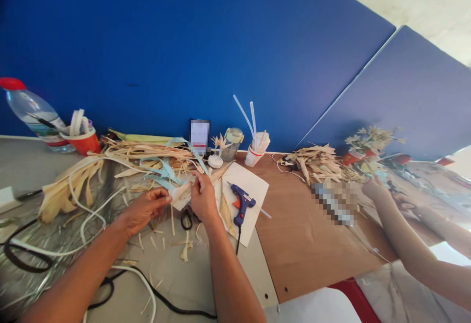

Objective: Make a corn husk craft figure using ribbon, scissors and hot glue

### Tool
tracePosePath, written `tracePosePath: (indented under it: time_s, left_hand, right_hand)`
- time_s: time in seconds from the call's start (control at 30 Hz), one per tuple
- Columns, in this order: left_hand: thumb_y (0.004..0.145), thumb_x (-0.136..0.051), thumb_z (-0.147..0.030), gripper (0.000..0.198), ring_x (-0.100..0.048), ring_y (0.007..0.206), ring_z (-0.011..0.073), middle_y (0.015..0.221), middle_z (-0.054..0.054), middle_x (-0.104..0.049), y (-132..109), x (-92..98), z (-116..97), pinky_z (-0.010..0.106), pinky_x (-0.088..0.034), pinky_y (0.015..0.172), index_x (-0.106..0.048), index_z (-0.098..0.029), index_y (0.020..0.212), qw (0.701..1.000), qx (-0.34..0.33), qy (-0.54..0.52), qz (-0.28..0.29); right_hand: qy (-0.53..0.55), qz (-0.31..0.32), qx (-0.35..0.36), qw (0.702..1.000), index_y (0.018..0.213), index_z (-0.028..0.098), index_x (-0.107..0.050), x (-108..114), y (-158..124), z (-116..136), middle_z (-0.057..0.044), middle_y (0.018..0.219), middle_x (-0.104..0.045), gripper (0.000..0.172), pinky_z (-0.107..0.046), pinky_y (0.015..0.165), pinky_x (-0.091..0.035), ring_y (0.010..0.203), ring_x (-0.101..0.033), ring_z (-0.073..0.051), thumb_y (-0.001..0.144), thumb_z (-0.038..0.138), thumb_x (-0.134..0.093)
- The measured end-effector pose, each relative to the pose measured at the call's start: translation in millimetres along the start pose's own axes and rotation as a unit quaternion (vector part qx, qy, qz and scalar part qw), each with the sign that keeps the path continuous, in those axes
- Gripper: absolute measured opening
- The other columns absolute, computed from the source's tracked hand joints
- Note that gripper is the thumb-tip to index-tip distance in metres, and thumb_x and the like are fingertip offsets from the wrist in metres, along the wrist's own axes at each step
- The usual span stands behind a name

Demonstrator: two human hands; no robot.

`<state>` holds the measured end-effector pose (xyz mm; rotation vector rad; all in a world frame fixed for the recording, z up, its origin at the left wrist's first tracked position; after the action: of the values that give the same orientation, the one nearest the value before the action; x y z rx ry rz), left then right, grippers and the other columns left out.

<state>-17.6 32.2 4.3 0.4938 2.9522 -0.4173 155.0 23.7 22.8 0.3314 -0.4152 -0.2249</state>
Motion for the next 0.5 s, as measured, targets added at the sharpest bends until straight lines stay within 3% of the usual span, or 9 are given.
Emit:
tracePosePath:
  time_s: [0.1, 0.2, 0.3, 0.5]
  left_hand:
    - [0.060, -0.074, -0.040, 0.031, -0.034, 0.052, 0.0078, 0.058, -0.006, -0.046, 1.0, 1.2, 0.4, 0.022, -0.026, 0.050, -0.054, -0.016, 0.064, 1.000, -0.018, 0.007, -0.014]
    - [0.063, -0.071, -0.040, 0.029, -0.034, 0.051, 0.0083, 0.057, -0.006, -0.046, 1.5, 1.5, -0.4, 0.023, -0.025, 0.050, -0.054, -0.016, 0.064, 0.998, -0.041, 0.040, -0.021]
    - [0.064, -0.069, -0.040, 0.027, -0.036, 0.053, 0.0095, 0.057, -0.006, -0.046, 1.3, -0.4, -2.1, 0.023, -0.025, 0.052, -0.055, -0.017, 0.063, 0.994, -0.058, 0.086, -0.018]
    - [0.063, -0.069, -0.042, 0.028, -0.038, 0.055, 0.0111, 0.057, -0.005, -0.047, -0.7, -3.1, -4.8, 0.024, -0.027, 0.055, -0.054, -0.017, 0.060, 0.991, -0.075, 0.115, 0.004]
  right_hand:
    - [-0.016, 0.027, -0.001, 1.000, 0.104, 0.016, -0.064, 2.4, -0.4, 1.6, -0.003, 0.079, -0.055, 0.036, -0.030, 0.073, -0.045, 0.074, -0.053, -0.017, 0.075, 0.014, -0.044]
    - [-0.010, 0.044, -0.047, 0.998, 0.093, 0.017, -0.067, 5.6, -0.6, 5.0, -0.001, 0.075, -0.055, 0.029, -0.027, 0.064, -0.043, 0.065, -0.050, -0.014, 0.071, 0.015, -0.048]
    - [0.013, 0.045, -0.088, 0.995, 0.081, 0.016, -0.065, 8.5, -0.6, 8.6, -0.001, 0.073, -0.056, 0.017, -0.026, 0.061, -0.042, 0.063, -0.049, -0.014, 0.074, 0.022, -0.051]
    - [0.083, 0.082, -0.109, 0.987, 0.074, 0.017, -0.060, 9.4, 0.2, 8.2, 0.003, 0.062, -0.052, 0.012, -0.023, 0.055, -0.037, 0.057, -0.045, -0.012, 0.075, 0.026, -0.051]
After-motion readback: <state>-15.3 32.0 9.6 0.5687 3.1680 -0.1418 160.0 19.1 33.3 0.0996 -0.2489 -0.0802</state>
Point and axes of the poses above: each hand's wrist, its own y-axis towards the middle knuckle, its own x-axis out of the back of the hand, z = x × y, the point moved 1 cm from there along y, towards the middle knuckle
